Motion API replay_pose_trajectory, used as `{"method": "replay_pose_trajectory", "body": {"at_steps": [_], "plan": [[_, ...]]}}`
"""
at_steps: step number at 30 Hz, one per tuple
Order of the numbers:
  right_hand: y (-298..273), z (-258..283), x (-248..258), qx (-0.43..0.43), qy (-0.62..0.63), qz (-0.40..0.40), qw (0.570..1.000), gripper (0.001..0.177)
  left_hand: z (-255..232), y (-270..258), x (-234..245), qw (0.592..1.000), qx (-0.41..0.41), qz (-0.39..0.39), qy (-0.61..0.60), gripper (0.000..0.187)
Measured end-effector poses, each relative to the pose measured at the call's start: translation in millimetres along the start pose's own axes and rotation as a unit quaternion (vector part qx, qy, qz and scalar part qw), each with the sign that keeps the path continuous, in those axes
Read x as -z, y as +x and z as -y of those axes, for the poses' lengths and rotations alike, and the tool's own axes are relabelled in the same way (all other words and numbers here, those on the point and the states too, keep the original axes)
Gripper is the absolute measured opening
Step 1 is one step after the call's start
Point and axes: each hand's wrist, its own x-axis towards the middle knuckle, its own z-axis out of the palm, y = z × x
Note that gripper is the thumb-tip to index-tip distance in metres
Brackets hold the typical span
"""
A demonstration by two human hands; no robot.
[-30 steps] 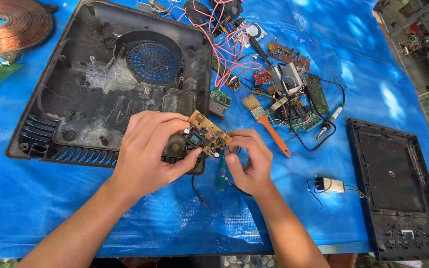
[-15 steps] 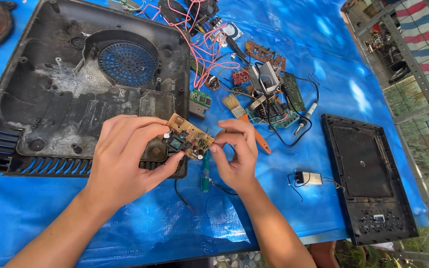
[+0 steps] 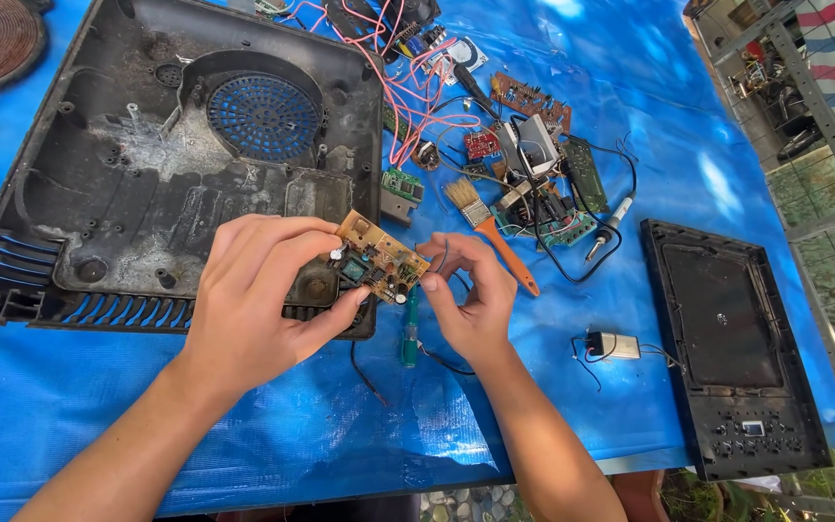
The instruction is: Repairing the internal components and wiring of a disassembled induction cooker using a screwdriver and brush.
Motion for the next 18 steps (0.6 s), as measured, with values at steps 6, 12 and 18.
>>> {"method": "replay_pose_trajectory", "body": {"at_steps": [6, 12, 18], "plan": [[-2.2, -1.6, 3.8, -0.001, 0.004, -0.002, 1.0, 0.042, 1.1, -1.3, -2.6, 1.0, 0.0, 0.008, -0.002, 0.035], [-2.7, -2.4, 5.2, 0.012, -0.005, 0.006, 1.0, 0.042, 1.4, -2.4, -3.9, 1.0, 0.011, 0.01, -0.002, 0.036], [-2.1, -2.0, 5.0, 0.014, -0.003, 0.007, 1.0, 0.044, 2.6, -1.5, -2.7, 1.0, 0.01, 0.005, -0.002, 0.037]]}}
